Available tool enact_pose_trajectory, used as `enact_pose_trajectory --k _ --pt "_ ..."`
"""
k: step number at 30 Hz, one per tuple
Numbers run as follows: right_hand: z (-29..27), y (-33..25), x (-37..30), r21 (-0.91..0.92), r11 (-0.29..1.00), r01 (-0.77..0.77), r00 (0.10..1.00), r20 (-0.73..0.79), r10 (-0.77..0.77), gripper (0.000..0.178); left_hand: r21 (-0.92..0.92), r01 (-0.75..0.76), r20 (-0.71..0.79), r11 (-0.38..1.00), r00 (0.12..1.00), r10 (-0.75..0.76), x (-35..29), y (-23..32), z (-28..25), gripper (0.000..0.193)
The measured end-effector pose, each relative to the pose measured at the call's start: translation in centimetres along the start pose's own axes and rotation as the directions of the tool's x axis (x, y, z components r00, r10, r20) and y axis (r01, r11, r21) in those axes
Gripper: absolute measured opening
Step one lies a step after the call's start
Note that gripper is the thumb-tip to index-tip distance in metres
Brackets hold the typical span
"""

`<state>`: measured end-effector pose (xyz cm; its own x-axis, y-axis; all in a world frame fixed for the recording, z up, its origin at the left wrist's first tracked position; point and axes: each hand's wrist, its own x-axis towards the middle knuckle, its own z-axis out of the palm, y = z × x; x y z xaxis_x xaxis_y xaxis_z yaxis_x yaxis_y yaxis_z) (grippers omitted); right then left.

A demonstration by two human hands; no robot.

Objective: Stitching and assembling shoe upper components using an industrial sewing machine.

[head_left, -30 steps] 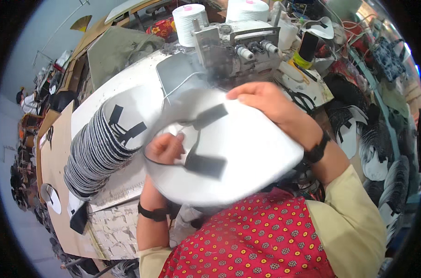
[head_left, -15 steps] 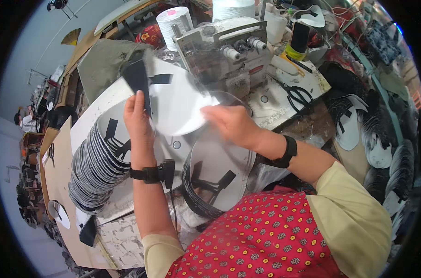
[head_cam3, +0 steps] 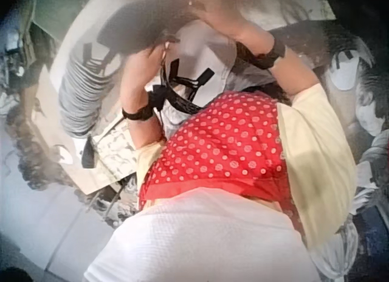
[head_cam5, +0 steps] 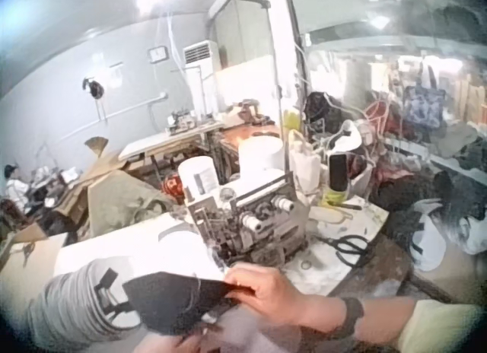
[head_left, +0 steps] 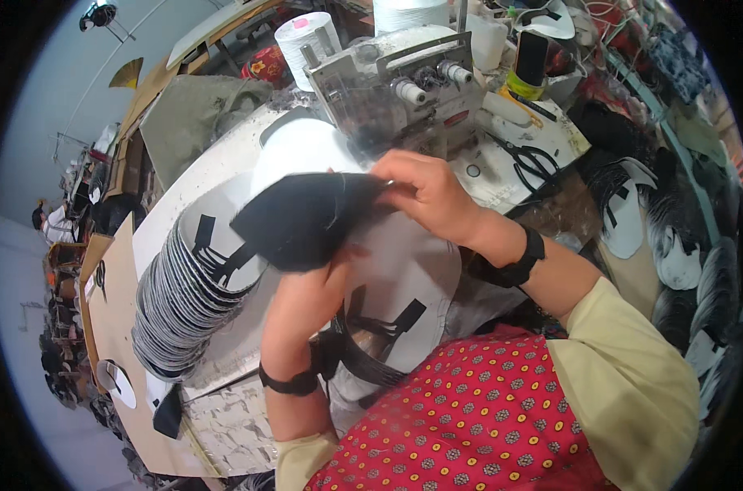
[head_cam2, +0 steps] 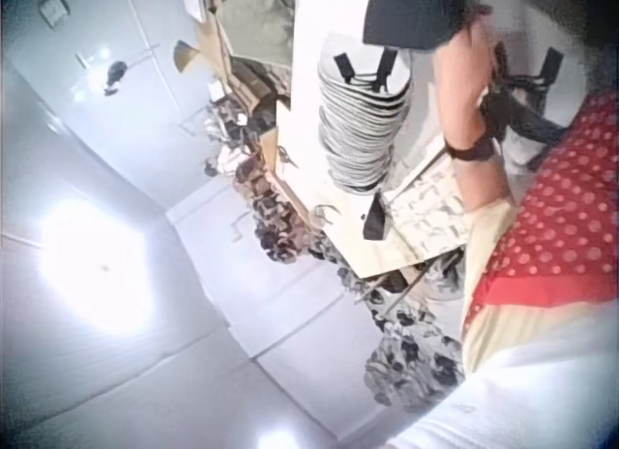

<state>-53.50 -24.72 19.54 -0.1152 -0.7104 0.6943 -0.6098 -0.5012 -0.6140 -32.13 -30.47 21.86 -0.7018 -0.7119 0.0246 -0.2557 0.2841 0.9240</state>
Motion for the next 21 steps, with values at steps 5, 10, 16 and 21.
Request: enact_pose_trajectory --k 5,10,16,21 --pt "-2.1 -3.5 -0.1 0.319 0.84 -0.44 0.893 0.255 0.371 0.014 -0.084 0.032 -0.074 0.996 0.997 -0.038 1.0 -0.6 -0.9 0.024" --pt "-1.6 -4.3 0.4 0.209 0.96 -0.187 0.971 0.188 0.148 0.013 0.544 -0.124 -0.462 0.83 0.781 0.42 1.6 0.6 -0.9 0.039" --pt "0.0 -2.2 0.1 -0.002 0.951 -0.308 0.933 0.196 0.303 0.014 0.331 -0.091 -0.358 0.939 0.909 0.214 4.6 1.6 -0.5 0.07" --pt "-0.5 -1.0 -1.2 0.1 0.987 -0.124 0.986 0.122 0.112 0.026 -0.11 -0.105 -0.08 0.988 0.992 0.096 5.1 -1.9 -1.1 0.057"
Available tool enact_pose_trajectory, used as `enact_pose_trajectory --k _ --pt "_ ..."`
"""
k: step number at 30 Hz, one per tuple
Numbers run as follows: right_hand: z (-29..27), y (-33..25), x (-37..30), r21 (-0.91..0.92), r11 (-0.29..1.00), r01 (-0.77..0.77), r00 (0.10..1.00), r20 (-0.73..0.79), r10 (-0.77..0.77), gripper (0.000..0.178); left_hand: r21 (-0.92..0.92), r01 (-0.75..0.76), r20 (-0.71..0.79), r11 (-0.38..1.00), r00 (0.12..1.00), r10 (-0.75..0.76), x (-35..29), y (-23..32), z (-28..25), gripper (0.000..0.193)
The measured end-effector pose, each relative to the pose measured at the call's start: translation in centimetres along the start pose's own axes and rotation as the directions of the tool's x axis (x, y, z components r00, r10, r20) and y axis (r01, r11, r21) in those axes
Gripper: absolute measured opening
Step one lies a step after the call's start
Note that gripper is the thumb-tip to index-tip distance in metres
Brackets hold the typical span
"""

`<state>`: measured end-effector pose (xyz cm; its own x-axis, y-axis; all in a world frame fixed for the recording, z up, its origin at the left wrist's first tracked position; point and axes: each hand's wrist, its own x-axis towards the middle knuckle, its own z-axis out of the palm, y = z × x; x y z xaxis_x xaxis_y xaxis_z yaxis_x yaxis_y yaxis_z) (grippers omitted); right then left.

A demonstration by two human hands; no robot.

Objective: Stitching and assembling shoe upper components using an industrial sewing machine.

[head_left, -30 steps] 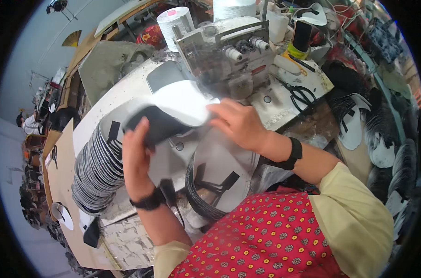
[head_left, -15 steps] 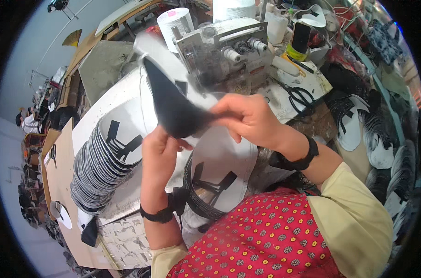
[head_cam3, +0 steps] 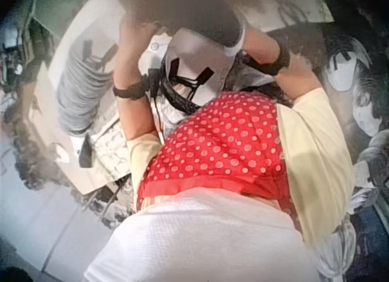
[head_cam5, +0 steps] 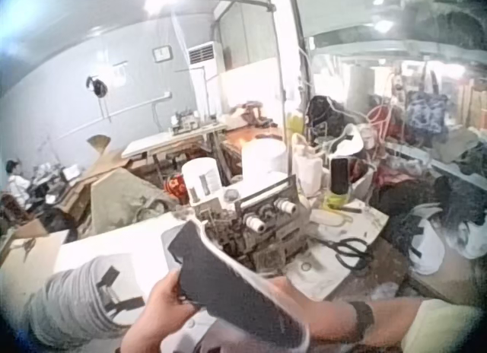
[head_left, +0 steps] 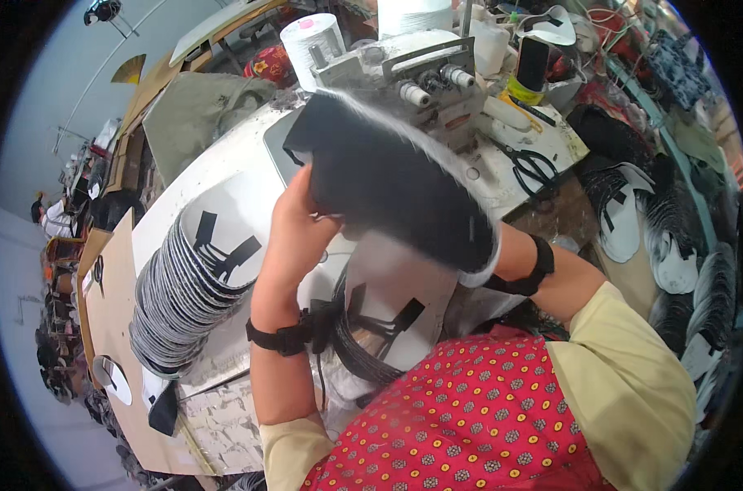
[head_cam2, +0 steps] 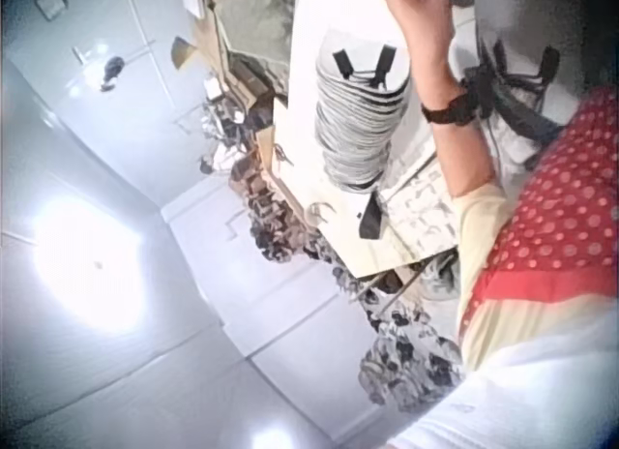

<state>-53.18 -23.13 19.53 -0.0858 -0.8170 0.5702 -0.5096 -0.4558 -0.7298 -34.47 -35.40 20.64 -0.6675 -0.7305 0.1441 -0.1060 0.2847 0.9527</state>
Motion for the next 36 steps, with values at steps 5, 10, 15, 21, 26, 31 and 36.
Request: enact_pose_trajectory --k 5,10,15,21,26,31,36 --pt "-1.7 -0.1 -1.9 -0.098 0.981 0.167 0.986 0.027 -0.166 0.018 -0.655 -0.284 0.179 0.7 0.842 0.509 1.9 -4.8 -4.0 0.03" --pt "-0.8 0.8 -2.3 -0.1 0.968 0.231 0.971 0.079 -0.224 0.019 -0.739 -0.272 -0.208 0.616 0.962 0.175 0.8 -5.2 -3.2 0.035" --pt "1.0 2.0 -1.5 -0.136 0.987 0.085 0.994 -0.055 -0.094 0.015 -0.58 -0.203 -0.403 0.789 0.913 -0.062 2.1 -3.9 -3.4 0.028" --pt "1.0 2.9 -0.1 -0.247 0.955 0.164 0.976 -0.099 -0.193 0.029 -0.477 0.347 -0.298 0.808 0.801 -0.52 -2.2 -2.6 -5.9 0.034" --pt "1.0 3.2 -1.1 -0.163 0.987 -0.004 0.992 -0.127 -0.017 0.032 -0.41 0.493 0.249 0.767 0.87 -0.426 -7.8 0.3 -2.2 0.06" --pt "1.5 2.1 -2.9 0.022 0.989 -0.149 0.971 -0.186 0.151 0.024 -0.002 -0.022 0.047 1.0 0.999 0.022 -5.5 0.7 1.8 0.033" --pt "3.6 0.7 -3.4 -0.359 0.902 0.239 0.962 0.215 -0.169 0.033 0.111 -0.007 -0.739 0.994 0.668 0.088 0.1 -1.6 -0.5 0.045"
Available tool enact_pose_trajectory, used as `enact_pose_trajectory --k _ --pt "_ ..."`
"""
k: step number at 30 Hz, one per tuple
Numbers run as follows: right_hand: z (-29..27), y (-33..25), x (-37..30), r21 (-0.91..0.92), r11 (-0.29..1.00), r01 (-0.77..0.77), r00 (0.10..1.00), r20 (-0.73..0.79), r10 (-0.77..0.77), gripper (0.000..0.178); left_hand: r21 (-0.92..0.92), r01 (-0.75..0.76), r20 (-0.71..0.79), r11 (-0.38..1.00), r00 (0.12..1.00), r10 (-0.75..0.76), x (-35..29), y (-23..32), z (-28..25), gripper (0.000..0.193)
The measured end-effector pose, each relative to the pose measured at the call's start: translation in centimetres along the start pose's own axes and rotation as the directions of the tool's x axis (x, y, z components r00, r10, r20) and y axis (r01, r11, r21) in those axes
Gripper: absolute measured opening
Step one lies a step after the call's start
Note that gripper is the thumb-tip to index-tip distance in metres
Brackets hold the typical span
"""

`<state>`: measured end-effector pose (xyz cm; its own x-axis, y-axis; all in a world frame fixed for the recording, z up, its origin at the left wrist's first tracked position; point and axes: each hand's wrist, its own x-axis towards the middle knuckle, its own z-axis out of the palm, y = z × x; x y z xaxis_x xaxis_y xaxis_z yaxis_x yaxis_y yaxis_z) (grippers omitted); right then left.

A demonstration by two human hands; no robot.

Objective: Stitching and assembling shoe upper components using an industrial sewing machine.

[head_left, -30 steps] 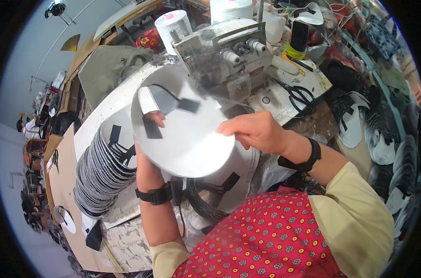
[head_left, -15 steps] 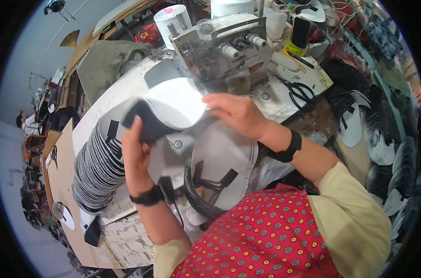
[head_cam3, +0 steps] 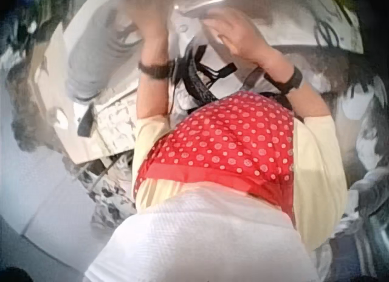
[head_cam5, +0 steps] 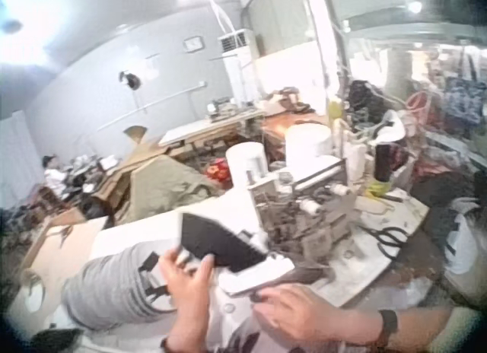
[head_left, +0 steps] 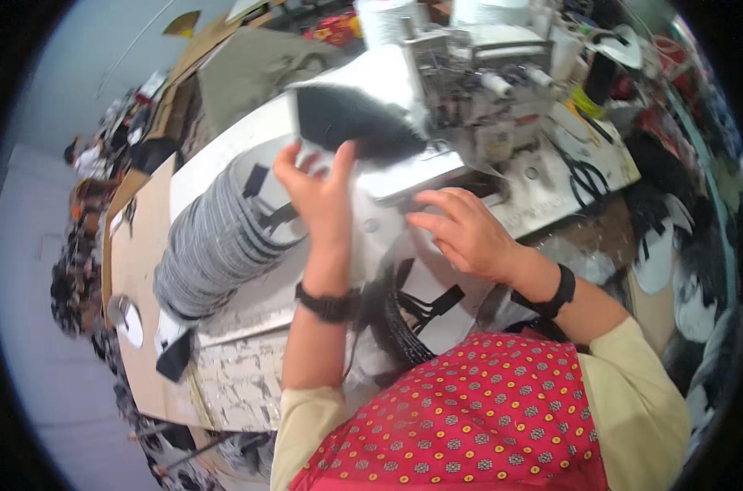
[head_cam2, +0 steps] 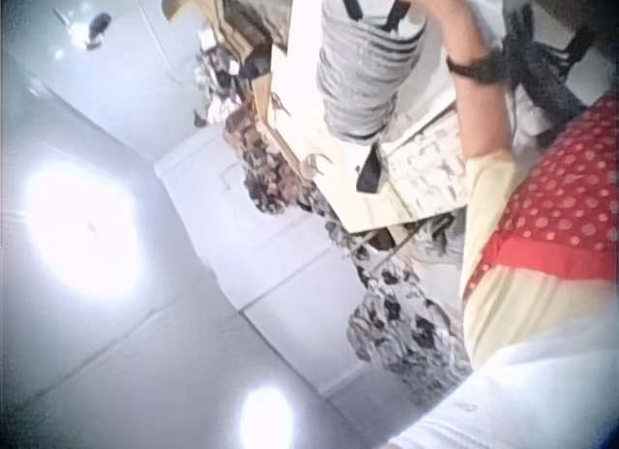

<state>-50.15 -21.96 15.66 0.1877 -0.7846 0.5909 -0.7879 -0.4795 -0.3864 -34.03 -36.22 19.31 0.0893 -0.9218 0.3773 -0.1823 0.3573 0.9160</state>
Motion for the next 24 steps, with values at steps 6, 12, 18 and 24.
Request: enact_pose_trajectory --k 6,12,18,24 --pt "-0.3 -0.6 0.7 0.059 0.994 0.094 0.993 0.063 -0.097 0.031 0.319 -0.94 0.601 0.117 0.296 0.742 5.4 0.5 -1.1 0.053" --pt "-10.9 -2.3 1.4 0.224 0.974 -0.023 0.983 0.184 -0.019 0.017 0.517 -0.852 0.832 -0.085 0.477 0.284 3.9 1.1 -6.9 0.036" --pt "-9.8 0.6 2.1 0.878 0.212 -0.43 0.772 0.235 0.59 0.024 0.591 -0.744 0.783 -0.311 0.622 -0.002 -0.2 -3.1 -9.0 0.034" --pt "-4.5 2.7 2.7 0.854 -0.172 -0.49 0.569 0.463 0.679 0.024 0.538 -0.476 0.735 0.696 0.669 -0.11 1.6 -1.0 -6.6 0.028"
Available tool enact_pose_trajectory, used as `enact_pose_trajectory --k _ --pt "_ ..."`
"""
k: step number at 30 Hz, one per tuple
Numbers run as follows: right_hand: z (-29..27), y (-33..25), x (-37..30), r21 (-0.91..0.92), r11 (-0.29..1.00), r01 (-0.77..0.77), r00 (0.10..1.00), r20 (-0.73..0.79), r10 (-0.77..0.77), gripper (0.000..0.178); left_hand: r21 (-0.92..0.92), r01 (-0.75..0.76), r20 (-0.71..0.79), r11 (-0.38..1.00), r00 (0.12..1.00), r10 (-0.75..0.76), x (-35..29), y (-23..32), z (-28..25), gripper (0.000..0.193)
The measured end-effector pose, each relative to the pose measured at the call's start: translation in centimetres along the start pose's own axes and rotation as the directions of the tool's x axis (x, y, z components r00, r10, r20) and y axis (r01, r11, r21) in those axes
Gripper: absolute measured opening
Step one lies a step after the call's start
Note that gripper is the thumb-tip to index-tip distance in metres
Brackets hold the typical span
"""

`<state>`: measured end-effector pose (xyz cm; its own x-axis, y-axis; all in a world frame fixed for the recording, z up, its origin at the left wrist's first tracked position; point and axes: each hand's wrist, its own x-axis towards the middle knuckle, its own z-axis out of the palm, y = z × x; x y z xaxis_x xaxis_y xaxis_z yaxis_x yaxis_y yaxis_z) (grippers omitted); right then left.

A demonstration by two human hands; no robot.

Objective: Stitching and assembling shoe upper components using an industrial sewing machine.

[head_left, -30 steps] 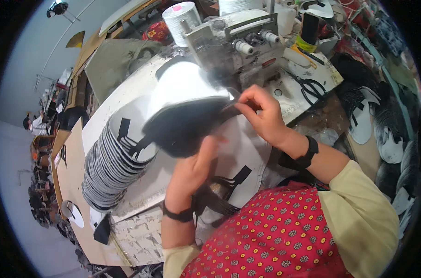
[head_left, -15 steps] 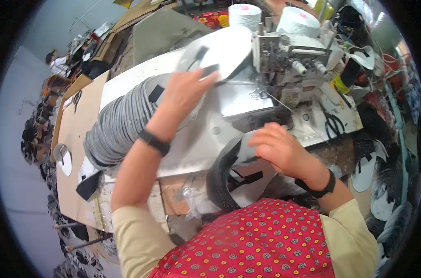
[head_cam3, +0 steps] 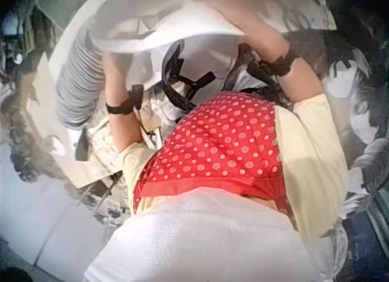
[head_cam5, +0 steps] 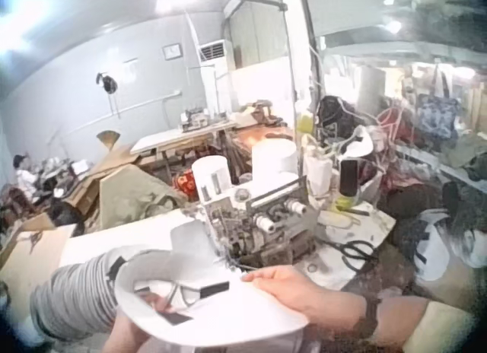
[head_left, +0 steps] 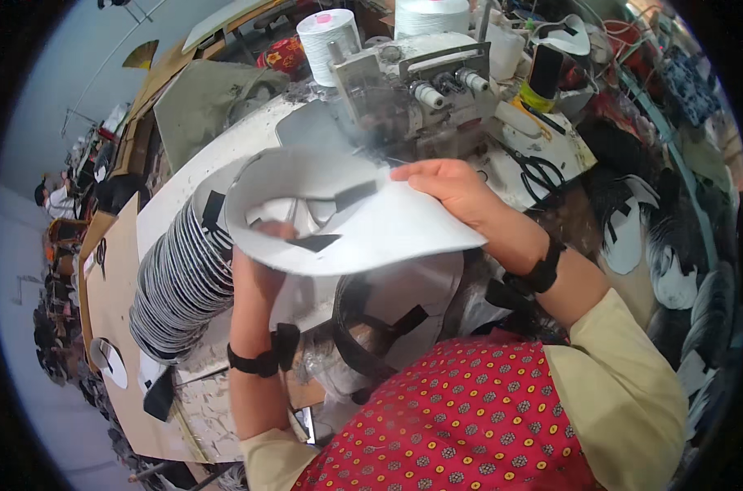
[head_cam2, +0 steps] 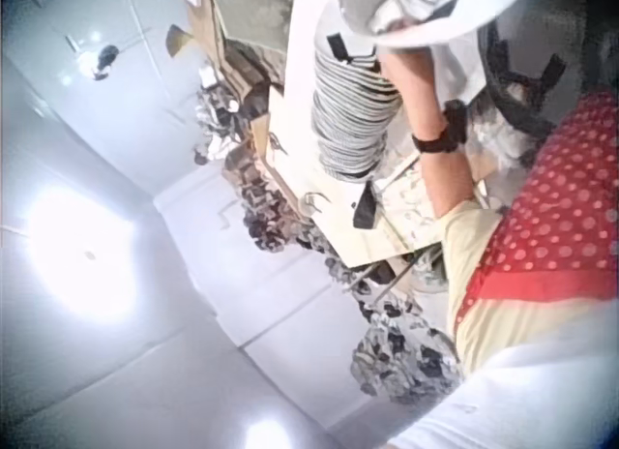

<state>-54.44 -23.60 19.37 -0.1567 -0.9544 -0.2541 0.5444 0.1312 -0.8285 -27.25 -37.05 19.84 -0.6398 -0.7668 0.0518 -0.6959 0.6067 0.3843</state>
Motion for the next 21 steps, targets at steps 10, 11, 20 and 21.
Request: enact_pose_trajectory --k 10,11,20,21 --pt "1.1 3.4 1.0 -0.738 0.504 0.448 0.84 0.153 -0.521 0.017 -0.968 -0.248 -0.248 0.029 0.945 -0.214 7.1 -0.1 3.4 0.034" --pt "1.0 3.6 0.9 -0.789 0.197 0.583 0.674 0.333 -0.66 0.019 -0.984 -0.162 -0.179 0.077 0.917 -0.356 7.3 -0.4 3.2 0.028" --pt "0.7 2.0 0.4 -0.89 -0.08 0.449 0.619 0.374 -0.69 0.029 -0.789 0.463 0.366 0.404 0.882 -0.296 -4.1 3.9 -1.1 0.046" --pt "0.7 1.6 0.5 -0.862 -0.036 0.505 0.606 0.383 -0.697 0.028 -0.79 0.449 0.395 0.418 0.894 -0.214 -4.2 4.8 -0.6 0.04"
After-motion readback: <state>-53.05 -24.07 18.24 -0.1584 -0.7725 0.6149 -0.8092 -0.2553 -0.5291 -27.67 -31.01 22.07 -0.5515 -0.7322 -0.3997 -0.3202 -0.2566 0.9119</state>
